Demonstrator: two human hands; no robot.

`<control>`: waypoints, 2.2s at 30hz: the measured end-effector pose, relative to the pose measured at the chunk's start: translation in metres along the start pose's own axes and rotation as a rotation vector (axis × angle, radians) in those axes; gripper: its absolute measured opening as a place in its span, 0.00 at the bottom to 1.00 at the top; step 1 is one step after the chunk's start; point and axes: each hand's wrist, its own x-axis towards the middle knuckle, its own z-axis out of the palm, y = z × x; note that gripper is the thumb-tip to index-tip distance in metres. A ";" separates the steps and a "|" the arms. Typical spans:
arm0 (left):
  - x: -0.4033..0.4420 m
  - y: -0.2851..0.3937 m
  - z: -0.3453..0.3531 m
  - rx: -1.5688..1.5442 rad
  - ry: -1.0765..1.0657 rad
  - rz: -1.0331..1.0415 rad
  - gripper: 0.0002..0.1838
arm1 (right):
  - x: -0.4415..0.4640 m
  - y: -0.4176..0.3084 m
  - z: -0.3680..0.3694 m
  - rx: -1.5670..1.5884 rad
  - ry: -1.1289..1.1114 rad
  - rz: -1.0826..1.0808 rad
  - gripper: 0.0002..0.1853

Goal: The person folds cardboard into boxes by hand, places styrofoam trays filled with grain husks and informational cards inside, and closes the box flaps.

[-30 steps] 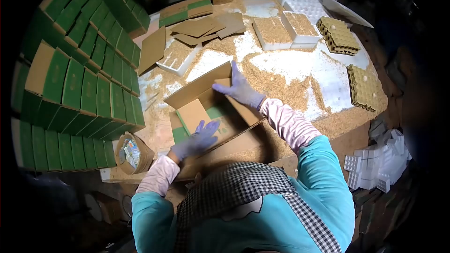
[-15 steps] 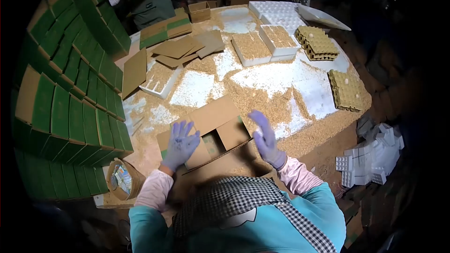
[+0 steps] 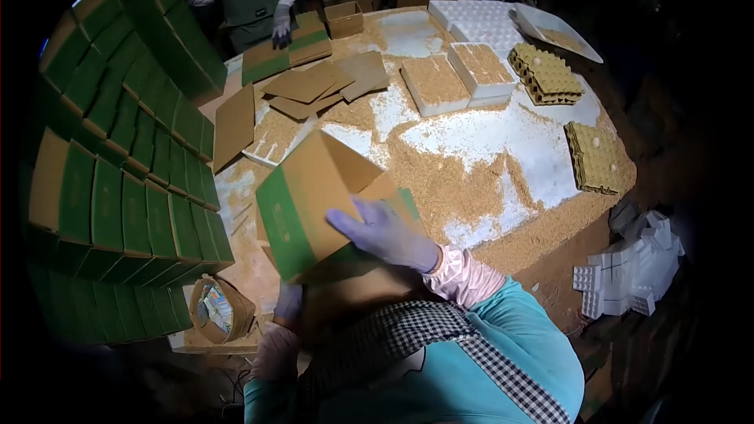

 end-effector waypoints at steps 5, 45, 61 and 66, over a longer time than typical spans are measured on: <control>0.021 0.079 -0.025 -0.873 0.076 -0.370 0.21 | 0.031 0.050 0.110 -0.326 -0.336 -0.180 0.20; 0.070 0.105 0.029 -0.456 0.032 -0.294 0.42 | -0.137 0.112 -0.145 1.015 0.907 0.462 0.19; 0.059 0.044 0.032 -0.417 -0.004 0.082 0.32 | 0.021 0.099 0.001 0.263 -0.212 0.306 0.40; 0.035 0.109 0.012 -0.198 0.101 -0.209 0.34 | 0.035 0.108 0.028 -1.068 -0.451 0.362 0.16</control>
